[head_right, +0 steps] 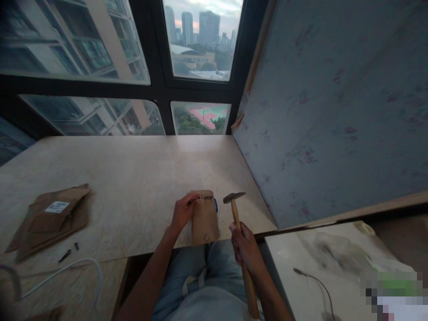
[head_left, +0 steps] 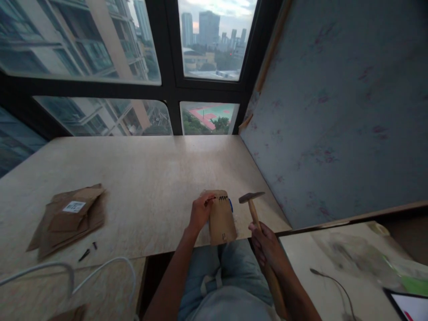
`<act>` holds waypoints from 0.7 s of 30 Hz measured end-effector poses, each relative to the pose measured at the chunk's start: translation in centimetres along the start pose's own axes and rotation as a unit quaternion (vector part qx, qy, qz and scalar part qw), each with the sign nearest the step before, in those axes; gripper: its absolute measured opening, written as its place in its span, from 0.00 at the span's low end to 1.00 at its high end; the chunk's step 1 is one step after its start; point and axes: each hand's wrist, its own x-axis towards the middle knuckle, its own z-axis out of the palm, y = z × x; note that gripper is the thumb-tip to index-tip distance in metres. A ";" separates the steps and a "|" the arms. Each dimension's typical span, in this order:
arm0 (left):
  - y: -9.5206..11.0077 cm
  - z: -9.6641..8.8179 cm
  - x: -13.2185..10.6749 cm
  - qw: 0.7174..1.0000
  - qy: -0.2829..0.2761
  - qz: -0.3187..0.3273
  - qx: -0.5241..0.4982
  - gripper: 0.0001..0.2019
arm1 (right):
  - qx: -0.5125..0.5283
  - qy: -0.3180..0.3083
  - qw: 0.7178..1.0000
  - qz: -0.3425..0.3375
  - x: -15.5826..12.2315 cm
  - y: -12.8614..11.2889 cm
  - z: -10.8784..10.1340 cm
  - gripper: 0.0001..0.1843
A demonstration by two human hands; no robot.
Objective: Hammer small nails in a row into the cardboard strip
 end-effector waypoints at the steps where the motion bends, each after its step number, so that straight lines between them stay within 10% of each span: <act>1: -0.2 0.1 0.1 1.000 0.000 0.008 0.006 0.12 | 0.003 0.001 1.000 0.002 0.0 0.1 -0.1 0.23; 21: -0.8 1.2 0.1 0.998 0.002 0.029 0.051 0.11 | 0.006 -0.003 1.000 0.017 0.9 0.7 -0.7 0.22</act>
